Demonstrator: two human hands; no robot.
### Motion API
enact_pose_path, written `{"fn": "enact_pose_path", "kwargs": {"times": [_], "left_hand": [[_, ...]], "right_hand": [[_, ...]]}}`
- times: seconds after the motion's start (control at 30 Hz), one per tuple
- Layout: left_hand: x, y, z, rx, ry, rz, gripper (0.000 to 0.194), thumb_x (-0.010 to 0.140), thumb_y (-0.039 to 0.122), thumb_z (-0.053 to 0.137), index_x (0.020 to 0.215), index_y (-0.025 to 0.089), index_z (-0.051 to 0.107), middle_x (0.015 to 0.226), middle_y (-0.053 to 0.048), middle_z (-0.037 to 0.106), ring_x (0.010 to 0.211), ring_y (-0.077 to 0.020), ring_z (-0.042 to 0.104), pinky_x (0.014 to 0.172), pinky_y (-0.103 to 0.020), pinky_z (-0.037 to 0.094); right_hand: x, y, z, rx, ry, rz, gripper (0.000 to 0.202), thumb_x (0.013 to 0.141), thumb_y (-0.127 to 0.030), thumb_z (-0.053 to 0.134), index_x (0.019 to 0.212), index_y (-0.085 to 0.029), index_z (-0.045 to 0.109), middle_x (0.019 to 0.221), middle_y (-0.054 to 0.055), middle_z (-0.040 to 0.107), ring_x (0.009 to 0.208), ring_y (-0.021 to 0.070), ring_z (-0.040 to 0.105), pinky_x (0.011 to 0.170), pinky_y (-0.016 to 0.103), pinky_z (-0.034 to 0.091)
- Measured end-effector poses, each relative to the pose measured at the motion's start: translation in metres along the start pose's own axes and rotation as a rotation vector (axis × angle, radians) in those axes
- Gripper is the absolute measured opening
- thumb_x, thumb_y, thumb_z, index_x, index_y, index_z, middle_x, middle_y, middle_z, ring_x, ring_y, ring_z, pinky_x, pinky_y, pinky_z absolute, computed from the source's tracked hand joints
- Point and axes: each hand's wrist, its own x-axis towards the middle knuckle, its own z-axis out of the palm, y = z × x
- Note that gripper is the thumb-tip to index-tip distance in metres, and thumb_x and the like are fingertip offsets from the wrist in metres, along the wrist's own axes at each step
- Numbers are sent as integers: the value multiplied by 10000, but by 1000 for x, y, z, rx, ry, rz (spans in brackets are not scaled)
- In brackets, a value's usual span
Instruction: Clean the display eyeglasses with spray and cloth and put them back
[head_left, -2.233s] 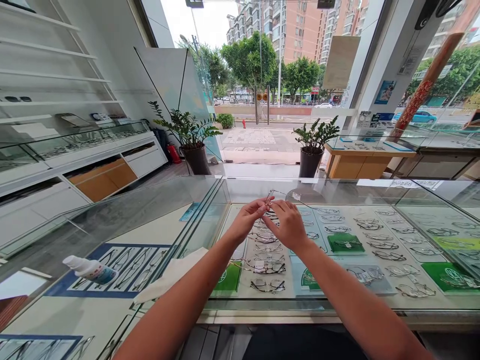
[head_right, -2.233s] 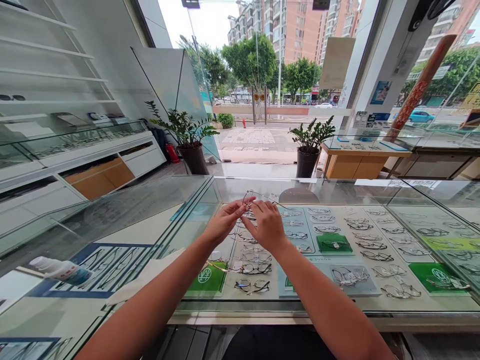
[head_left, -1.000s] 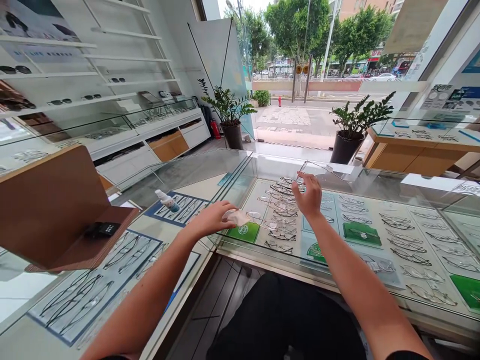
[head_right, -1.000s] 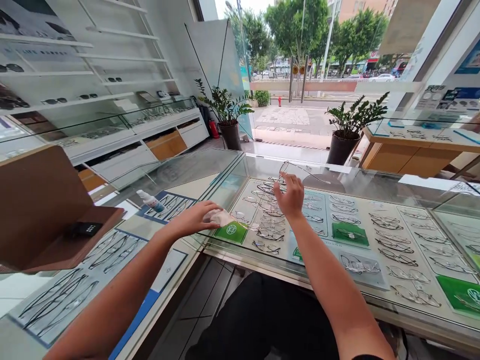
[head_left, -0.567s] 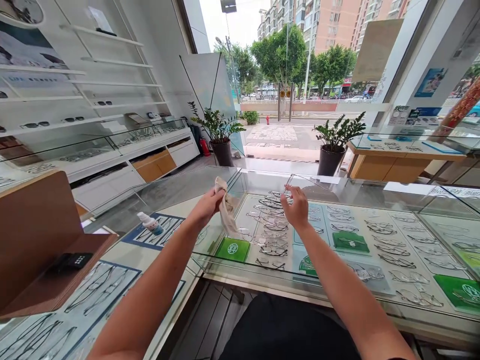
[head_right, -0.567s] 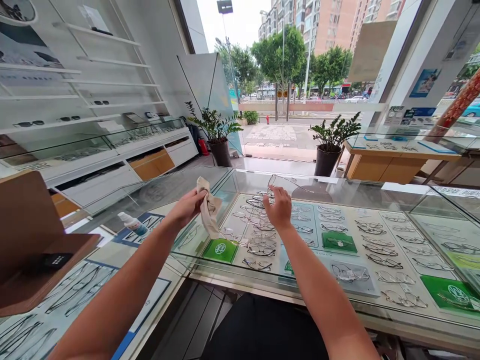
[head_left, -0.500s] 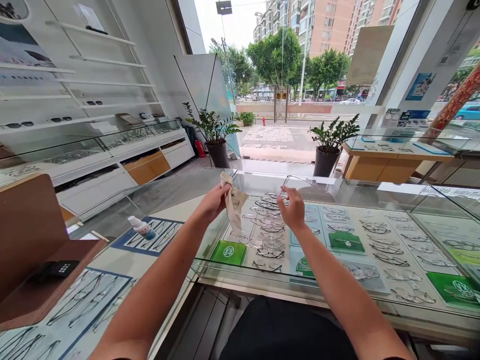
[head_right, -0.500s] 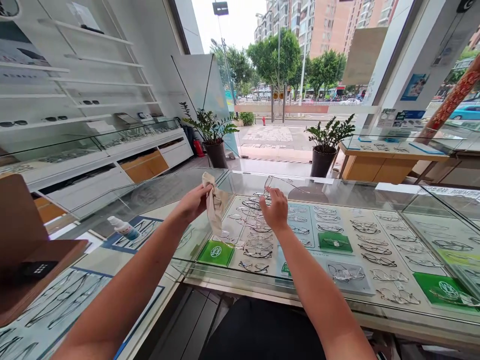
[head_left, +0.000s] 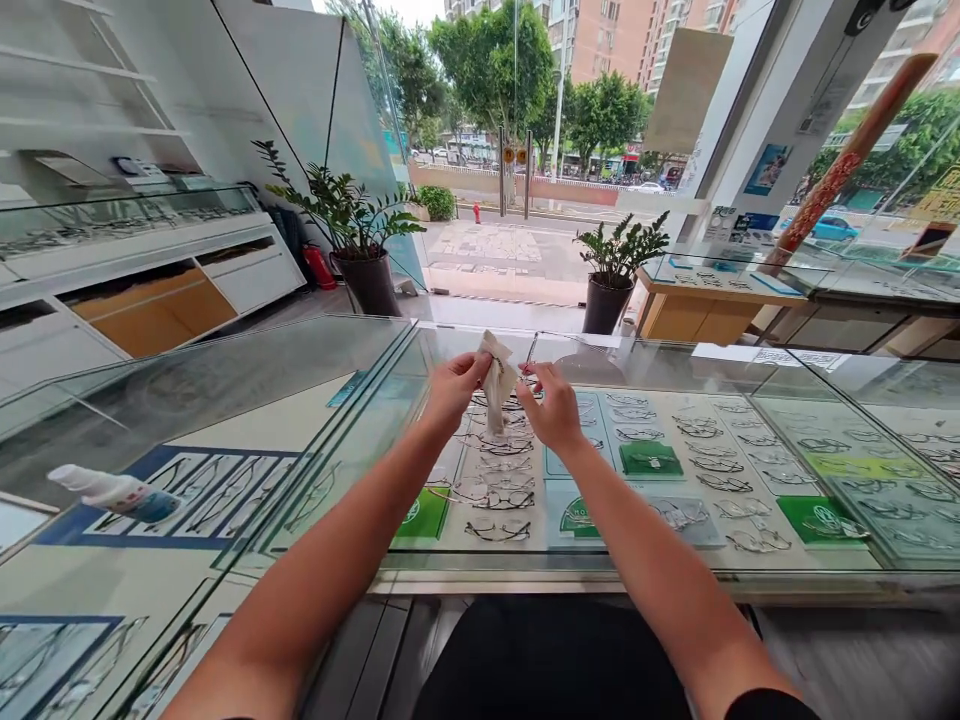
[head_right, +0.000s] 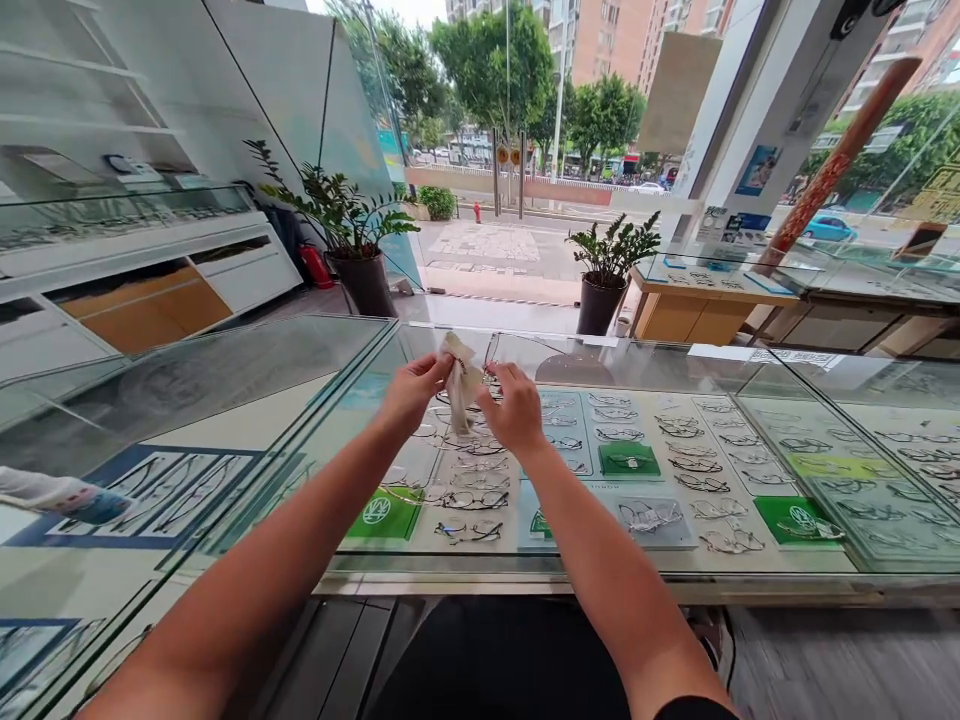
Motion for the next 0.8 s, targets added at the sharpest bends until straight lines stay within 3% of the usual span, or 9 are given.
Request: {"fn": "enact_pose_path", "kwargs": {"times": [0.13,0.23,0.33,0.47,0.57,0.63,0.73,0.8], "left_hand": [[-6,-2,4,29,-64,7,625,649,735,923,823,160,751,819,-33,717,744,-148,602,729,-292,534],[-3,-2,5,11,-52,1,599,694,721,902,848,178,701,791,-7,669,699,-137,580,665,-275,520],[3,6,4,-79,74,29,507,795,640,869,855,212,604,715,44,566,612,-106,506,577,-229,454],[-3,34,-6,-158,236,165,445,923,589,769,823,228,529,675,55,469,542,-89,436,506,-228,369],[-29,63,-23,-46,276,292,485,937,545,765,729,227,464,619,66,372,481,-74,334,471,-249,311],[-58,81,-39,59,324,378,454,952,507,754,735,225,472,621,57,406,494,-77,364,481,-248,312],[-109,103,-75,163,425,460,340,954,493,749,929,247,515,790,22,606,581,-96,513,507,-236,340],[-140,112,-108,209,526,438,391,928,494,771,1095,287,484,802,51,608,546,-97,473,511,-238,333]], "right_hand": [[0,-3,-1,18,-31,-20,302,1014,-353,563,1224,-203,719,1205,96,765,872,231,650,856,390,536],[1,-1,-1,23,-32,-3,300,1018,-371,559,1211,-206,719,1199,98,760,867,229,651,824,385,535],[2,3,-2,20,-34,18,329,1022,-401,552,1227,-205,718,1200,104,762,832,222,646,784,380,531],[0,7,-5,-11,-3,25,362,1005,-445,560,1208,-199,729,1223,117,772,805,223,643,747,386,518],[2,11,-5,-35,41,17,367,982,-453,574,1184,-200,746,1199,114,783,784,222,642,780,404,527],[3,13,-5,-44,47,10,375,969,-453,583,1182,-197,756,1176,112,787,758,219,636,768,404,523],[3,13,-6,-50,67,5,382,957,-448,591,1185,-196,766,1154,110,786,746,215,632,745,390,511],[3,14,-6,-51,74,7,389,946,-451,595,1183,-196,769,1145,110,787,741,214,632,743,387,509]]}}
